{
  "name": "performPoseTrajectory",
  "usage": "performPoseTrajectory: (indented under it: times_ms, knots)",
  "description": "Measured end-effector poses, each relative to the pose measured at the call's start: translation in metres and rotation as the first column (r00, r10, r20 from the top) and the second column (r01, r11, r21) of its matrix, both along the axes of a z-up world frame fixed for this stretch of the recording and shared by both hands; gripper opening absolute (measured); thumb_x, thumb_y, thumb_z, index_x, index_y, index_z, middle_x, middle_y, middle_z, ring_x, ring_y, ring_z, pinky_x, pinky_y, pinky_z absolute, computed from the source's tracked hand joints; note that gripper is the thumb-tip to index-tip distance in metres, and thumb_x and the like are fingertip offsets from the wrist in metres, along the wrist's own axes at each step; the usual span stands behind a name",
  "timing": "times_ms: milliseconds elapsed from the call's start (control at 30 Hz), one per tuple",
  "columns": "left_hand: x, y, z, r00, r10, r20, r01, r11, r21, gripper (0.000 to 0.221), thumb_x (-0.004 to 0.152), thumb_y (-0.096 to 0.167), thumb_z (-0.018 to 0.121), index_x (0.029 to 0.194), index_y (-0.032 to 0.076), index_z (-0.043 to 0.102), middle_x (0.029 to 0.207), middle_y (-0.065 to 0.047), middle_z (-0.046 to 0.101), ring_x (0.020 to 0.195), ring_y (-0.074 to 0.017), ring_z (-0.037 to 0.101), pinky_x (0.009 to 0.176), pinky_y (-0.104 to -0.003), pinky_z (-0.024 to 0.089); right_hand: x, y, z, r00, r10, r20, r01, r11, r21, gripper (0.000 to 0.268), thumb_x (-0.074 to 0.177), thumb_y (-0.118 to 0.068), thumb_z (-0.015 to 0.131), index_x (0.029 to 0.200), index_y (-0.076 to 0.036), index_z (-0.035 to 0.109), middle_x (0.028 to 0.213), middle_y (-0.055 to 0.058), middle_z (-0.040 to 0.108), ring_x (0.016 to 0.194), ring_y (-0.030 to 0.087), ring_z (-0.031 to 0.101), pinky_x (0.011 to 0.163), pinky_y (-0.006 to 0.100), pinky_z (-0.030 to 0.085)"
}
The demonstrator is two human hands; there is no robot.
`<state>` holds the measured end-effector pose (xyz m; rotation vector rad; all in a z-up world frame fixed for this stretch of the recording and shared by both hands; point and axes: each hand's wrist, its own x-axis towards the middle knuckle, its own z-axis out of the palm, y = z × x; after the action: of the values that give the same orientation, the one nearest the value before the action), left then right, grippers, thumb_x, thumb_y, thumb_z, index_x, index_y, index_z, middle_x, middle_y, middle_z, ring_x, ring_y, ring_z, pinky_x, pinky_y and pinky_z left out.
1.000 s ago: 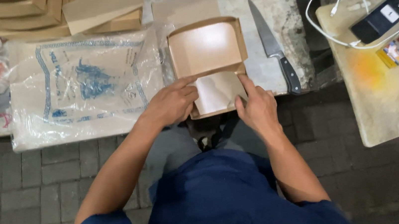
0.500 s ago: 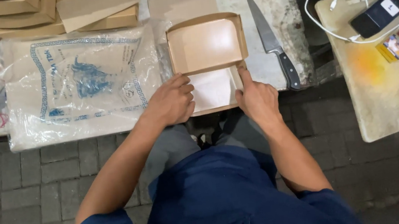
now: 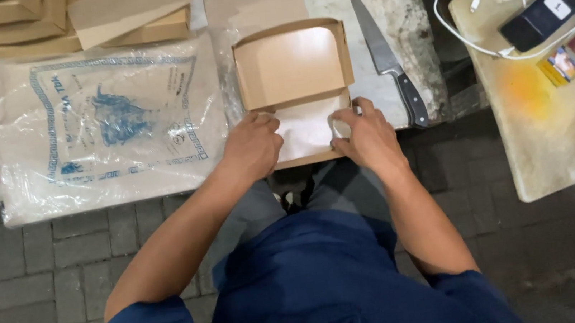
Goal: Folding cardboard food boxes and placing paper liners inside them at a production workbench.
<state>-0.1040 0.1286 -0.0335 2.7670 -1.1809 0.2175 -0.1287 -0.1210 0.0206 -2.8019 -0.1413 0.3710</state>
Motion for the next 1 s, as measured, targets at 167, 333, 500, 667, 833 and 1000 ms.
performPoseTrajectory:
  times_ms: [167,333,500,667,833,1000]
  knots:
    - [0.008,-0.003,0.010,0.996,0.068,-0.063,-0.064,0.995,0.071,0.016,0.084,0.013,0.060,0.086,0.012,0.076,0.091,-0.007,0.068,0.091,-0.0271,0.064,0.083,-0.041,0.049,0.003,0.003,0.010,0.997,-0.040,-0.062,0.044,0.997,0.057,0.058,0.083,-0.014,0.068,0.139,-0.015,0.052,0.133,0.022,0.048,0.111,0.047,0.061,0.081,0.057,0.055]
    - [0.004,-0.016,0.020,0.972,0.164,-0.169,-0.136,0.977,0.165,0.018,0.074,0.005,0.072,0.091,0.005,0.075,0.096,-0.010,0.066,0.092,-0.0279,0.062,0.074,-0.039,0.051,0.000,0.007,0.025,0.988,-0.040,-0.149,0.050,0.997,0.060,0.064,0.085,-0.007,0.063,0.146,-0.008,0.042,0.135,0.025,0.045,0.110,0.050,0.060,0.080,0.060,0.055]
    - [0.003,-0.036,0.041,0.963,0.243,-0.114,-0.164,0.869,0.467,0.021,0.076,0.002,0.074,0.095,0.010,0.076,0.102,-0.009,0.068,0.092,-0.0249,0.060,0.084,-0.040,0.038,0.012,0.003,0.025,0.969,-0.017,-0.248,0.031,0.998,0.053,0.081,0.078,-0.012,0.065,0.152,-0.013,0.032,0.140,0.022,0.037,0.109,0.055,0.058,0.078,0.066,0.055]
    - [-0.005,-0.052,0.074,0.951,0.288,-0.109,-0.174,0.794,0.583,0.019,0.082,0.003,0.073,0.098,0.013,0.077,0.108,-0.009,0.069,0.093,-0.0234,0.062,0.094,-0.047,0.032,0.010,0.006,0.026,0.971,-0.007,-0.237,0.006,1.000,-0.004,0.079,0.078,-0.012,0.067,0.150,-0.009,0.034,0.140,0.024,0.038,0.109,0.055,0.058,0.081,0.066,0.054]
    - [0.000,-0.043,0.048,0.939,0.323,-0.119,-0.213,0.816,0.537,0.019,0.083,0.003,0.071,0.098,0.013,0.077,0.112,-0.009,0.066,0.092,-0.0238,0.062,0.082,-0.044,0.035,0.010,0.008,0.030,0.970,0.014,-0.241,-0.017,1.000,-0.012,0.078,0.078,-0.016,0.071,0.147,-0.003,0.038,0.143,0.025,0.037,0.114,0.051,0.057,0.087,0.063,0.053]
    - [-0.011,-0.039,0.040,0.943,0.327,-0.058,-0.277,0.872,0.402,0.018,0.078,0.006,0.075,0.096,0.009,0.077,0.107,-0.010,0.064,0.095,-0.0271,0.059,0.068,-0.039,0.040,0.005,0.014,0.047,0.970,0.016,-0.244,-0.010,1.000,0.026,0.082,0.081,-0.016,0.070,0.152,-0.013,0.029,0.145,0.025,0.034,0.119,0.055,0.052,0.095,0.067,0.047]
